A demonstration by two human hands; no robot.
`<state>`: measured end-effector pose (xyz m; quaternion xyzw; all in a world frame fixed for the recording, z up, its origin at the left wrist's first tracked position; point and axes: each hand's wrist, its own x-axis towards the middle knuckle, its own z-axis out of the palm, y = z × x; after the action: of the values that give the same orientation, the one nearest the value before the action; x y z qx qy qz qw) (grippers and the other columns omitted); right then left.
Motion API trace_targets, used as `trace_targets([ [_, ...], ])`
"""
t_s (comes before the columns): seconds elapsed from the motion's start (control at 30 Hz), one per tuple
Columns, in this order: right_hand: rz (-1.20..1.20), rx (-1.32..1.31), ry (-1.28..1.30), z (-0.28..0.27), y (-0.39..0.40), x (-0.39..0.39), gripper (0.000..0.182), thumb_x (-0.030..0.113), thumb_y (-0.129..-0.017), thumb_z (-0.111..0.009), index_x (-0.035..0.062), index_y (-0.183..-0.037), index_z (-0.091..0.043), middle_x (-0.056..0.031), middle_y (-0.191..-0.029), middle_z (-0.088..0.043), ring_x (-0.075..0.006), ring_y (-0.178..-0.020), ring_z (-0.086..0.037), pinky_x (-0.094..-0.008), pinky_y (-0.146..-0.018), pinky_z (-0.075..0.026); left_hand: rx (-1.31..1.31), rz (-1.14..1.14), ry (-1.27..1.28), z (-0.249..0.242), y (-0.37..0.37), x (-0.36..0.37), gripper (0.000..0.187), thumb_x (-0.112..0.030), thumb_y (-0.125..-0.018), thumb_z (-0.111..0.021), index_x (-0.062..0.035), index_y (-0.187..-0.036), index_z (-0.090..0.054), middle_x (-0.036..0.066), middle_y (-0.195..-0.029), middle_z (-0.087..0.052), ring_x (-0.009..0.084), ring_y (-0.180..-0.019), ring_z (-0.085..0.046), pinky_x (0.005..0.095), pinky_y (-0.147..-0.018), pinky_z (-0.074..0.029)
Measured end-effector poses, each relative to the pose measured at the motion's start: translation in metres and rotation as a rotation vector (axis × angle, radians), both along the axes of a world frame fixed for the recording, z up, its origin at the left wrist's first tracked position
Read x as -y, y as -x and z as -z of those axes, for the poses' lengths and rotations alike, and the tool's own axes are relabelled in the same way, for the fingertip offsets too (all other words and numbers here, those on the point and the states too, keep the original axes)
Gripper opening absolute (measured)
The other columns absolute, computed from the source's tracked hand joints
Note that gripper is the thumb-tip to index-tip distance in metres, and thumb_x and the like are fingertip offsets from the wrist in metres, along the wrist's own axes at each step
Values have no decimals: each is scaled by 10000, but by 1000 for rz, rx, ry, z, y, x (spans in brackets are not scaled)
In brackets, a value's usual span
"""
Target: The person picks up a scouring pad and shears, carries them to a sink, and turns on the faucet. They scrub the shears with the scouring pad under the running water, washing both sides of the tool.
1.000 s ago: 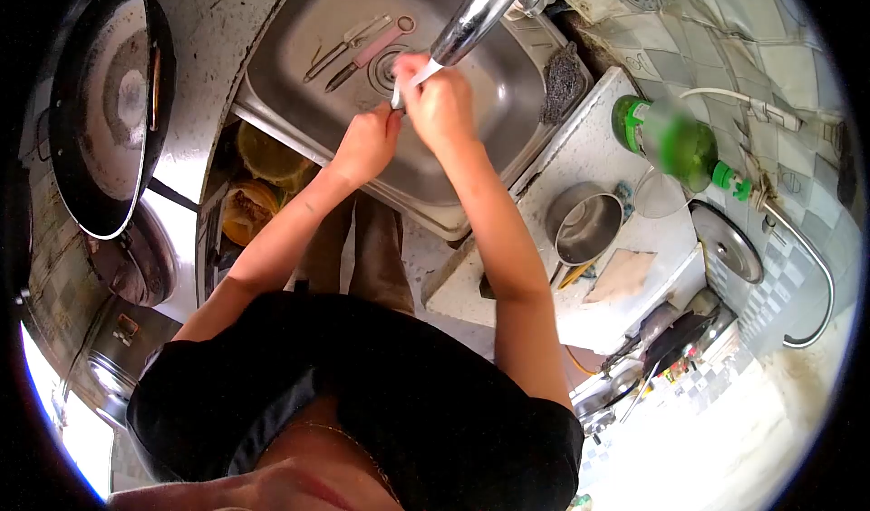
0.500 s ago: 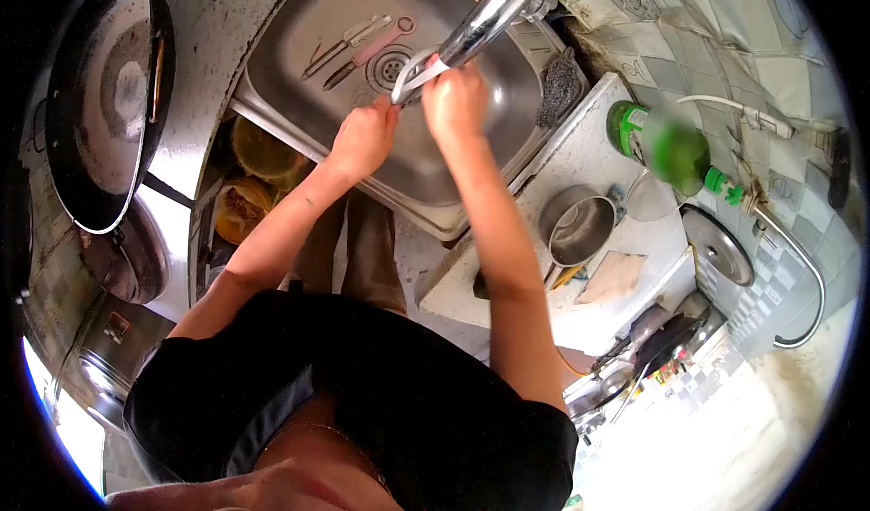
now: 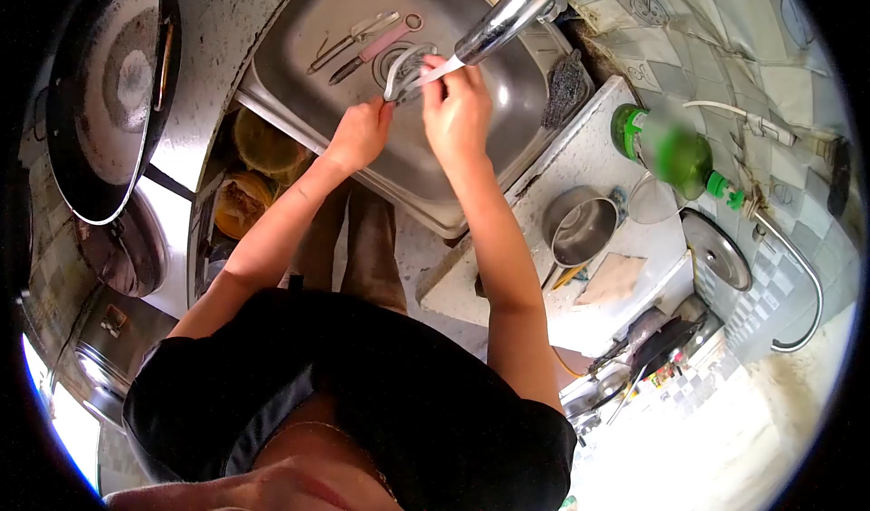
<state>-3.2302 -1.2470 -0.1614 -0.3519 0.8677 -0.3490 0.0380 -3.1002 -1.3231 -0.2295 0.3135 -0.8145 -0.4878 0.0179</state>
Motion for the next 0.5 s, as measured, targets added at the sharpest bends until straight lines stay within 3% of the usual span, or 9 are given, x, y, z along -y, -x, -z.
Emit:
trace_targets([
  [0.07,-274,13,25,-2,-12,5,83,104,-836,-659,91,-914,-684,-121,-860,-623,-326,-785,-630,-404,-660,-513,43,3,-14,-22,6,2,246,-206,-947,-502,27,-893,-564,290,-768,-621,482,-779,-599,538,-694,-479],
  [0.13,-309,-31,-95,12,-7,9,32,126,-837,-661,117,-867,-666,-113,-798,-587,-313,-766,-624,-412,-621,-512,78,15,-19,-28,12,0,263,-224,-949,-492,21,-901,-572,285,-779,-630,473,-786,-611,534,-707,-486],
  [0.2,-150,-187,-2,25,6,16,48,147,-845,-662,103,-835,-643,-117,-776,-573,-323,-759,-618,-424,-597,-504,90,38,64,-24,16,-1,257,-217,-954,-501,27,-899,-563,293,-758,-612,483,-774,-590,551,-691,-464],
  [0.27,-31,-163,-67,25,12,17,64,151,-854,-657,89,-871,-662,-128,-812,-607,-337,-770,-620,-432,-633,-504,76,45,45,-27,19,-3,258,-217,-957,-497,26,-905,-564,292,-760,-612,482,-767,-591,554,-688,-460],
  [0.33,146,-150,27,31,18,16,99,142,-860,-650,63,-913,-676,-150,-865,-637,-345,-792,-628,-439,-680,-502,71,52,29,-29,13,-4,259,-218,-959,-492,26,-911,-565,291,-762,-612,480,-761,-592,557,-685,-457],
  [0.43,116,-160,-23,33,11,9,136,152,-862,-653,44,-940,-686,-160,-912,-649,-341,-836,-641,-434,-727,-510,50,39,-28,-21,9,-6,299,-248,-976,-483,31,-913,-568,292,-759,-607,480,-766,-588,538,-690,-461],
  [0.5,82,-171,-123,36,-1,1,184,192,-845,-685,67,-979,-693,-142,-994,-650,-332,-886,-643,-430,-757,-523,-25,-69,-215,-13,8,-8,357,-299,-996,-472,35,-912,-569,293,-749,-598,483,-781,-580,508,-703,-468],
])
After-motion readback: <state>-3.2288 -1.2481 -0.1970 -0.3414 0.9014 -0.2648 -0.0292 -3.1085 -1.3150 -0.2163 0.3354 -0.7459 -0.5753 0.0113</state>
